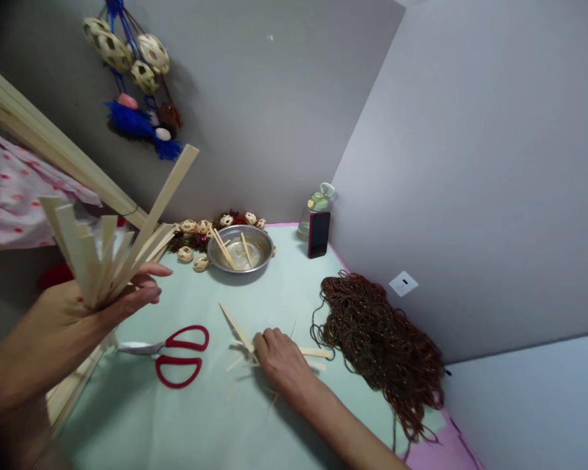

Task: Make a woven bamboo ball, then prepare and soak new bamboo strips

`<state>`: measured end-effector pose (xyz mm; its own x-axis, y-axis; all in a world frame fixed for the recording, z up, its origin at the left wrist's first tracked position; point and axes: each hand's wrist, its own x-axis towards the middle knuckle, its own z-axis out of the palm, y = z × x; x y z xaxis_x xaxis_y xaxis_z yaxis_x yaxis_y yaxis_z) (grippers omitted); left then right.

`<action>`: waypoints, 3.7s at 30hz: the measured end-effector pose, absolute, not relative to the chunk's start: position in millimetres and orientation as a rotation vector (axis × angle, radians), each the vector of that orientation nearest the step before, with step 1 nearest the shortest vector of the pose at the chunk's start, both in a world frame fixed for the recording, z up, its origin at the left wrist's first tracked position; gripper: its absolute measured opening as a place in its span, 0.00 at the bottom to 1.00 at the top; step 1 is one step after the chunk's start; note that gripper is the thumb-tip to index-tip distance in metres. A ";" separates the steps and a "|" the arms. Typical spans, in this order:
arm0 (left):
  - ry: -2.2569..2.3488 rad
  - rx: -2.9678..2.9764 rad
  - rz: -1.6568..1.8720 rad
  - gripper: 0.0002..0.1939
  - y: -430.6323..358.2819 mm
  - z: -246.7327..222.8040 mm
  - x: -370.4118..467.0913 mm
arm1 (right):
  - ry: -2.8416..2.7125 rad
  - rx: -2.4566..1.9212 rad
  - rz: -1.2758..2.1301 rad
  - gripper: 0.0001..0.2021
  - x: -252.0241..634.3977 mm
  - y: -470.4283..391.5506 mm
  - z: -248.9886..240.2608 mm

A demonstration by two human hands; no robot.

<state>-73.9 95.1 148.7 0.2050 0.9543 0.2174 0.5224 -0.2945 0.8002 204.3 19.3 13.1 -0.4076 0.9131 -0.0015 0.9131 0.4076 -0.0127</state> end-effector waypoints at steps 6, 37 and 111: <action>1.343 1.908 0.992 0.16 95.1 147.5 -75.3 | -2.443 -1.786 0.521 0.18 207.1 7.3 43.1; 1.345 2.030 0.933 0.17 95.2 148.6 -76.7 | -2.221 -1.746 0.729 0.13 266.3 35.0 46.8; 1.381 2.045 0.915 0.15 90.2 146.7 -78.8 | -2.763 -1.460 0.606 0.08 142.1 17.8 28.1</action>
